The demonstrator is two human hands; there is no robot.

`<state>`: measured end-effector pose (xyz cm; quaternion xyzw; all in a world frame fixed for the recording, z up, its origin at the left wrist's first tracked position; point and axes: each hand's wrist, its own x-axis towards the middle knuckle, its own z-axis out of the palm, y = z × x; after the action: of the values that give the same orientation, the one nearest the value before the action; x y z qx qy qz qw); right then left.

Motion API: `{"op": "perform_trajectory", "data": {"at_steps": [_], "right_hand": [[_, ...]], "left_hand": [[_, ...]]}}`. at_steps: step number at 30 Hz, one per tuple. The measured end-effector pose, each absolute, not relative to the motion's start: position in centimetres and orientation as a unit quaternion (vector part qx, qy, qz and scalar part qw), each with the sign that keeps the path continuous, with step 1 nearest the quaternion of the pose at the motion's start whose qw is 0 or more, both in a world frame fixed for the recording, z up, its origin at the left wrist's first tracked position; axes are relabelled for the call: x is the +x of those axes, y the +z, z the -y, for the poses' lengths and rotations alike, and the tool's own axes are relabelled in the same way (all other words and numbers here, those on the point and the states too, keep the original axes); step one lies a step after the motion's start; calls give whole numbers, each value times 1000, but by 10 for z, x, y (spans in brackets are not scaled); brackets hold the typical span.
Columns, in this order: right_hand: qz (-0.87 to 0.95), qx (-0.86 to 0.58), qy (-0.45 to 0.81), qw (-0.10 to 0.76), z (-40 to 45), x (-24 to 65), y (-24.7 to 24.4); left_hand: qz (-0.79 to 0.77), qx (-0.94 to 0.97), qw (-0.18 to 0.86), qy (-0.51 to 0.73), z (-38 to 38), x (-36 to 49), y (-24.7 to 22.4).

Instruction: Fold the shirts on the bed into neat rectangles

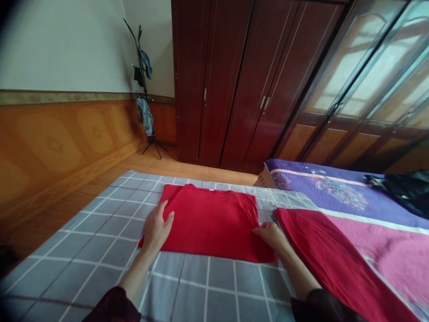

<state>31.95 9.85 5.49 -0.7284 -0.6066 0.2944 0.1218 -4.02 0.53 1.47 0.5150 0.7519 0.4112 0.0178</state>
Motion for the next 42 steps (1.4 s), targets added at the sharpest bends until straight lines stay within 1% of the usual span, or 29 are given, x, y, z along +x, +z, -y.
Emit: {"op": "perform_trajectory", "data": {"at_steps": [4,6,8,11,16,21,23,25,28,31,37,42], "right_hand": [[572,-669,445,162,-86,308,65],[562,-643,486,189,-81,301,74],[566,-625,491,220,-82,289,87],[601,-610,458,240,-94,259,108],[707,-581,359,185,-111,163,128],[781,-551,269,119,-76,42,110],[808,-522,257,93,-53,9,98],[829,-493,250,81,-35,-5,89],[845,-472,237,83,-21,7,83],[851,-472,209,99,-18,45,81],[913,-392,58,101,-5,132,59],[920,-370,32,121,0,170,39]], "left_hand": [[-782,397,113,467,-5,-79,16],[-793,366,130,470,-4,-96,12],[-796,347,148,474,-2,-108,8],[-793,337,167,480,-2,-116,3],[-774,362,207,477,-4,-118,2],[-759,375,232,479,-4,-121,0],[-756,381,234,478,-2,-124,1],[-751,396,230,475,2,-127,4],[-744,428,225,462,8,-128,12],[-743,460,224,432,14,-124,20],[-752,505,236,352,21,-119,32],[-742,528,266,315,26,-121,39]]}}
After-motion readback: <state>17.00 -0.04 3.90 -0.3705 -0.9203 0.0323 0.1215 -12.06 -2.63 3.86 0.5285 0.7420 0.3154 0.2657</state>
